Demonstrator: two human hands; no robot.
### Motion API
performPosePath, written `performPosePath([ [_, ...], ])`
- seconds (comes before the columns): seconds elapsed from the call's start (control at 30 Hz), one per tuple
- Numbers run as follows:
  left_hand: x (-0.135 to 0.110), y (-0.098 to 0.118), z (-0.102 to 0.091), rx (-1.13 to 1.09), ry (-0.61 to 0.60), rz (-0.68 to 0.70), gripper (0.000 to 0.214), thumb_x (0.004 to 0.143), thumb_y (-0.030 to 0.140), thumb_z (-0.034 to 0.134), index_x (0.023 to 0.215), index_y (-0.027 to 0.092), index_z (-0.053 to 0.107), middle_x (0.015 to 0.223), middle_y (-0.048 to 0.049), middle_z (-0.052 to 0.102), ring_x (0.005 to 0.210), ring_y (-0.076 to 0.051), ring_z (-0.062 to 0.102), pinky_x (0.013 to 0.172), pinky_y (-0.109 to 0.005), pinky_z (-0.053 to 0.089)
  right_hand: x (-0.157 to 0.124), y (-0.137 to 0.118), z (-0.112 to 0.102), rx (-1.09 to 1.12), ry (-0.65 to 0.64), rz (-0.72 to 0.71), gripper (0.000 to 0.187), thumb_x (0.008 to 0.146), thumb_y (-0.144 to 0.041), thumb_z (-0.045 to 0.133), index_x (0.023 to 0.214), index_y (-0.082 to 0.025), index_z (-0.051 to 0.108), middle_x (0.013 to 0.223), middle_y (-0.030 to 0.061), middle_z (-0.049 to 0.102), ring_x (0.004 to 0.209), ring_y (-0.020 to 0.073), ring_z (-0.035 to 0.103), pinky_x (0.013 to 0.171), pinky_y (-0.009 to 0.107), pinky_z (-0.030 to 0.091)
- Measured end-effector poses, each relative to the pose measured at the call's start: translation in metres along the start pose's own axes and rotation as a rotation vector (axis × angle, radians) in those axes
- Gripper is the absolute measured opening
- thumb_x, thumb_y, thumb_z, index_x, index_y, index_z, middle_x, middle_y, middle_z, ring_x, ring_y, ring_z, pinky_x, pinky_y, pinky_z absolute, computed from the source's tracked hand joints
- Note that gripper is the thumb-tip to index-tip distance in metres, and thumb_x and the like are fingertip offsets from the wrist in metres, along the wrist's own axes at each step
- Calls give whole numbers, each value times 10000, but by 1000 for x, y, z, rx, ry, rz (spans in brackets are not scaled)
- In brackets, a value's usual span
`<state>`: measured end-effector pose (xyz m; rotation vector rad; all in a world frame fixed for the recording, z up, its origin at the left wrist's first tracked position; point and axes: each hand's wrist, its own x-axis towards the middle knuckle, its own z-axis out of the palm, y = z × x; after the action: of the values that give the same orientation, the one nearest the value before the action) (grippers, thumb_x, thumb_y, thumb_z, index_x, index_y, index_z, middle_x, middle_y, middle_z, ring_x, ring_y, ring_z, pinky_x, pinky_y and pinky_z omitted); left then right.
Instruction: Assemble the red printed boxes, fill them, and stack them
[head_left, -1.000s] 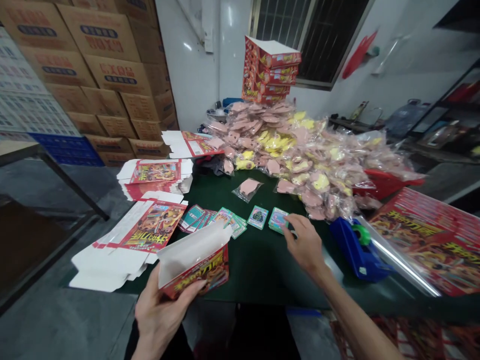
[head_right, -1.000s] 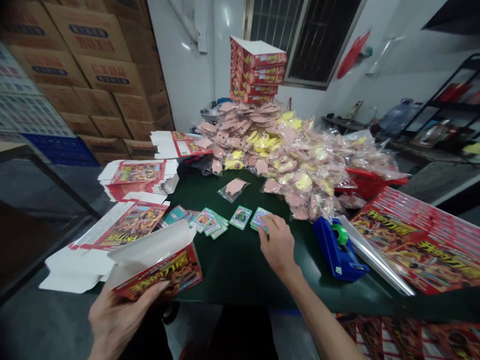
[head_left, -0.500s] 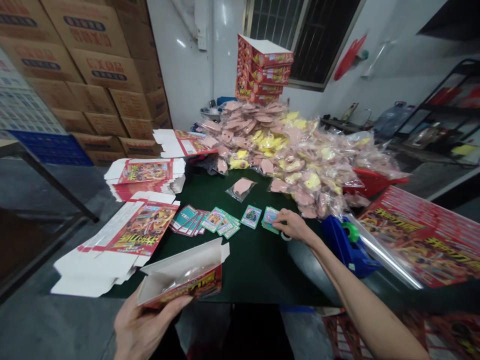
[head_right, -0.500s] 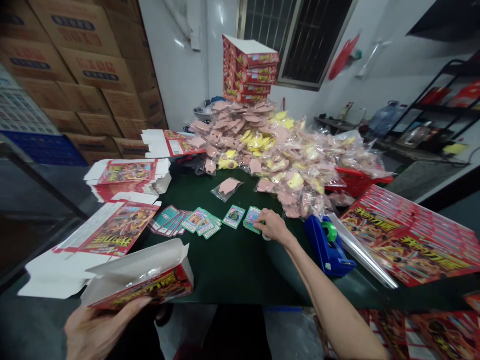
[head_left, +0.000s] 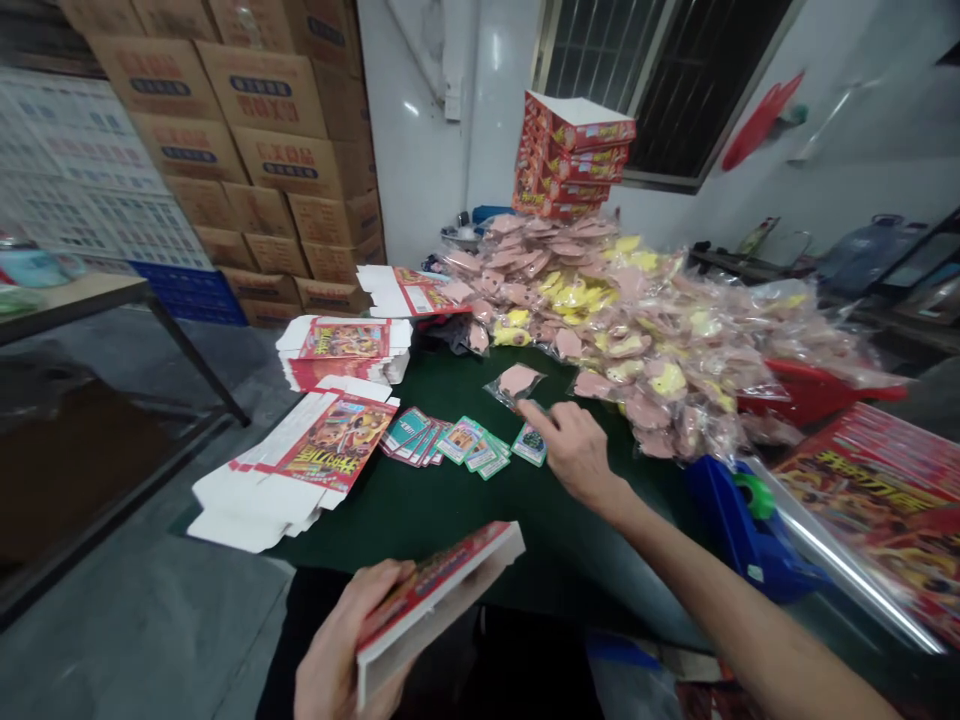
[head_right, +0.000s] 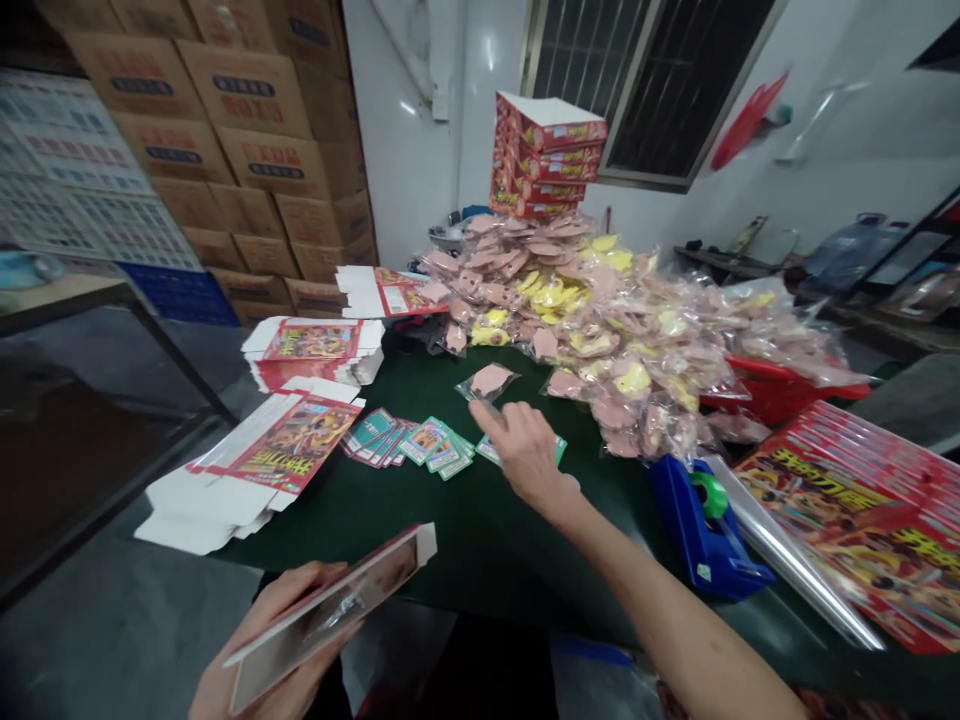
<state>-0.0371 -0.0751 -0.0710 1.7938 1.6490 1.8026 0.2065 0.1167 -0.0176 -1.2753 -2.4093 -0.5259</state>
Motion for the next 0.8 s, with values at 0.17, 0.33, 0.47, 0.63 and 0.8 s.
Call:
performPosePath([
  [0.17,-11,-5,-1,58,-63,38,353,742,389,677,1057,235,634,937,-58,736,811,-223,710,720,-319,611,44,-64,16,124,-105,-264,207,910,-235,474,923,-135,655,901,109,567,903,209,460,789,335,338],
  [0.33,-16,-7,-1,54,-89,52,373,763,394,646,1093,223,617,947,-85,729,841,-239,707,740,-332,605,49,-79,48,173,-244,-201,404,807,-503,603,943,-126,656,945,123,566,902,230,506,749,319,391],
  [0.47,-12,-10,-5,103,-112,101,436,723,347,699,1122,221,577,934,-70,724,815,-226,706,734,-312,598,50,-73,57,211,-316,-172,308,865,-444,548,881,-160,664,890,86,577,839,190,538,728,280,399],
  [0.63,-7,-6,-6,97,-99,118,449,712,316,717,1116,211,552,927,-71,712,798,-211,700,725,-299,590,45,-72,56,276,-300,-199,263,942,-187,395,867,-134,642,887,87,595,840,161,541,760,255,406],
  [0.8,0,9,-4,29,-58,53,380,716,314,723,1054,206,587,883,-57,717,758,-202,700,675,-281,587,31,-82,65,363,-139,-138,201,911,-158,442,864,-143,637,859,83,613,838,173,562,751,272,446],
])
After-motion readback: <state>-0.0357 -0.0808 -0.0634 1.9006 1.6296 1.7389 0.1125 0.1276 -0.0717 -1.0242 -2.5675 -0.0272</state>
